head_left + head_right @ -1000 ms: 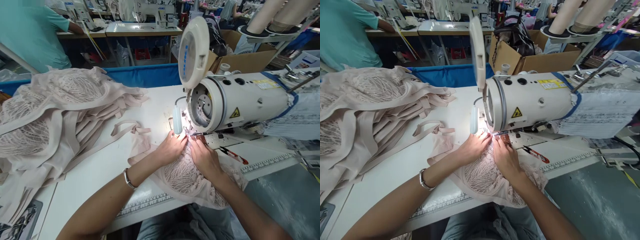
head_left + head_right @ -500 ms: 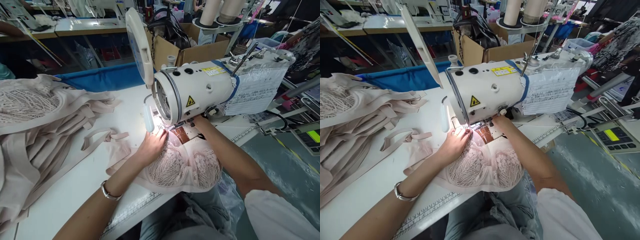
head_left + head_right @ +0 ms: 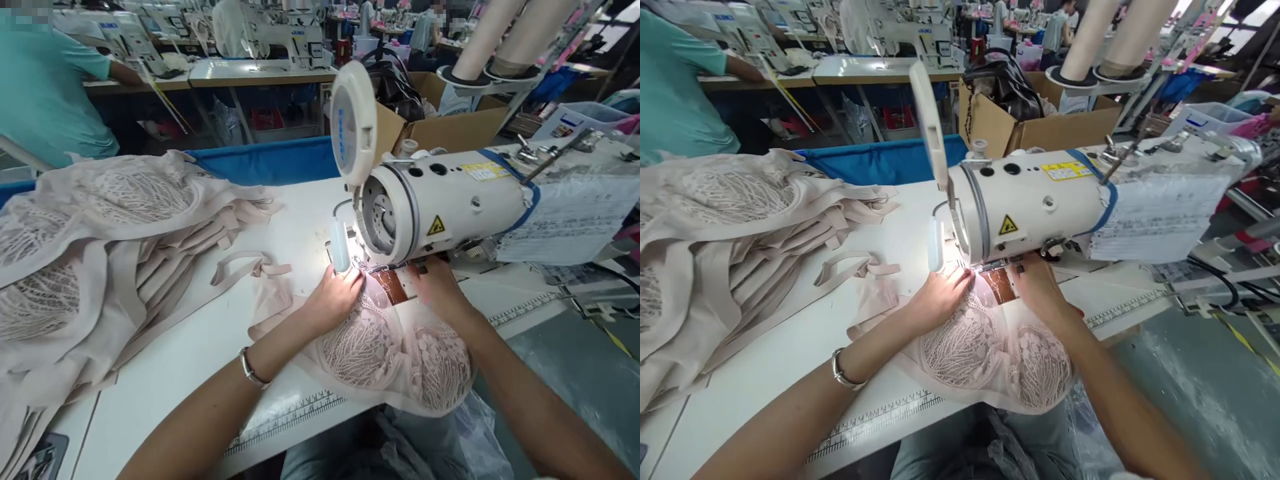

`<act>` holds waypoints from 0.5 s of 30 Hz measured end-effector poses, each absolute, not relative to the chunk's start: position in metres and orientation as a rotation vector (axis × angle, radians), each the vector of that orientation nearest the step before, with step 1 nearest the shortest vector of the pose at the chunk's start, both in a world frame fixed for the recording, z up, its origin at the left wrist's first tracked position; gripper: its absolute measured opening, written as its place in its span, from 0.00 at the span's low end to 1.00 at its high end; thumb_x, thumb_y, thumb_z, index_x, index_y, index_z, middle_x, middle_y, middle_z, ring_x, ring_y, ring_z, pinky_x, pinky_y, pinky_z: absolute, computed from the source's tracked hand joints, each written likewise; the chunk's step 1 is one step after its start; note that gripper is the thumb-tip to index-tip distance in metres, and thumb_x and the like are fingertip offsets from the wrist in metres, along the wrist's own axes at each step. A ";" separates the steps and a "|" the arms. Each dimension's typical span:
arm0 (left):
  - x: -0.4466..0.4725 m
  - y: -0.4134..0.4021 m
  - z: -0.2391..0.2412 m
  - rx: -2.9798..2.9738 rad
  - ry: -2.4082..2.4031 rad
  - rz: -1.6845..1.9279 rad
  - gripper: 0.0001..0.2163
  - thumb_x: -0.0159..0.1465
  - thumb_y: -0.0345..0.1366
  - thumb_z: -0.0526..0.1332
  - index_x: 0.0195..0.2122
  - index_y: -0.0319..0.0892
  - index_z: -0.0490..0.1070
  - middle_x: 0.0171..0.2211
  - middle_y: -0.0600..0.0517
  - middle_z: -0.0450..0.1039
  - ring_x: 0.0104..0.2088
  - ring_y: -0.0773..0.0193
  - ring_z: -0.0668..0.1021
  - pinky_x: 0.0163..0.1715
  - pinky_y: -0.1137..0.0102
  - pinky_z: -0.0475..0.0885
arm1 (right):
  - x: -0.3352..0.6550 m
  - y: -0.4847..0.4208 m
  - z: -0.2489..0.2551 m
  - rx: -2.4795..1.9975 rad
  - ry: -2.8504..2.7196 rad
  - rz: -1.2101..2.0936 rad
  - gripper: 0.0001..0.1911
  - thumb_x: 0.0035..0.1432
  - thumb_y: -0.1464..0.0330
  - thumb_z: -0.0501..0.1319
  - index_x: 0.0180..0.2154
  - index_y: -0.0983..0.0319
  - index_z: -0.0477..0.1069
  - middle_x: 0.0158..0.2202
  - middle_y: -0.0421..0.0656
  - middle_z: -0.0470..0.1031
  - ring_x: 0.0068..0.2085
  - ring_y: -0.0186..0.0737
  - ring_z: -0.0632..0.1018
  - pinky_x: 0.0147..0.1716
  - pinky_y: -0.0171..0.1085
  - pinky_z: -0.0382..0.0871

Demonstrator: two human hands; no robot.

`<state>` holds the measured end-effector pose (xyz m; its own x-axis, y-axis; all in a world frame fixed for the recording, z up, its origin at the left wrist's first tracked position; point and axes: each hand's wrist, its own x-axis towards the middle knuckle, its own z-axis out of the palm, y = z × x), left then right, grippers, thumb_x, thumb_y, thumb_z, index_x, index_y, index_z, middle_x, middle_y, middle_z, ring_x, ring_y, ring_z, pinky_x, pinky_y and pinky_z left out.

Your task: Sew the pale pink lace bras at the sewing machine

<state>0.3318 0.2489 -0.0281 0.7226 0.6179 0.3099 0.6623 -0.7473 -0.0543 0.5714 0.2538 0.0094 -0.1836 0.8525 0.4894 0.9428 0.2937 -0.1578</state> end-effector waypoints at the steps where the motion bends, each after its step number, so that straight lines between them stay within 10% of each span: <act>1: 0.332 0.249 -0.028 -2.763 -1.026 -0.421 0.17 0.70 0.24 0.47 0.54 0.32 0.69 0.52 0.38 0.74 0.43 0.54 0.77 0.47 0.57 0.67 | 0.569 0.239 0.012 -1.549 -2.118 -0.133 0.18 0.71 0.63 0.50 0.38 0.60 0.76 0.28 0.44 0.77 0.31 0.41 0.78 0.32 0.37 0.74; 6: 0.331 0.248 -0.028 -2.768 -0.995 -0.472 0.14 0.69 0.24 0.49 0.49 0.33 0.71 0.49 0.41 0.74 0.40 0.56 0.76 0.50 0.56 0.65 | 0.561 0.189 0.008 -1.216 -2.055 0.973 0.16 0.71 0.63 0.50 0.56 0.57 0.67 0.40 0.44 0.77 0.41 0.40 0.80 0.40 0.37 0.76; 10: 0.331 0.248 -0.031 -2.767 -1.008 -0.483 0.13 0.70 0.25 0.49 0.48 0.34 0.71 0.48 0.42 0.74 0.41 0.55 0.76 0.51 0.55 0.64 | 0.550 0.191 -0.002 -1.209 -2.070 0.735 0.16 0.64 0.55 0.62 0.47 0.58 0.69 0.33 0.39 0.71 0.30 0.38 0.75 0.32 0.36 0.73; 15: 0.332 0.249 -0.035 -2.746 -1.011 -0.521 0.13 0.70 0.25 0.48 0.47 0.35 0.71 0.48 0.41 0.73 0.39 0.57 0.75 0.51 0.57 0.64 | 0.538 0.206 -0.009 -1.044 -2.165 0.267 0.13 0.71 0.66 0.51 0.40 0.60 0.73 0.33 0.43 0.72 0.36 0.40 0.75 0.39 0.38 0.71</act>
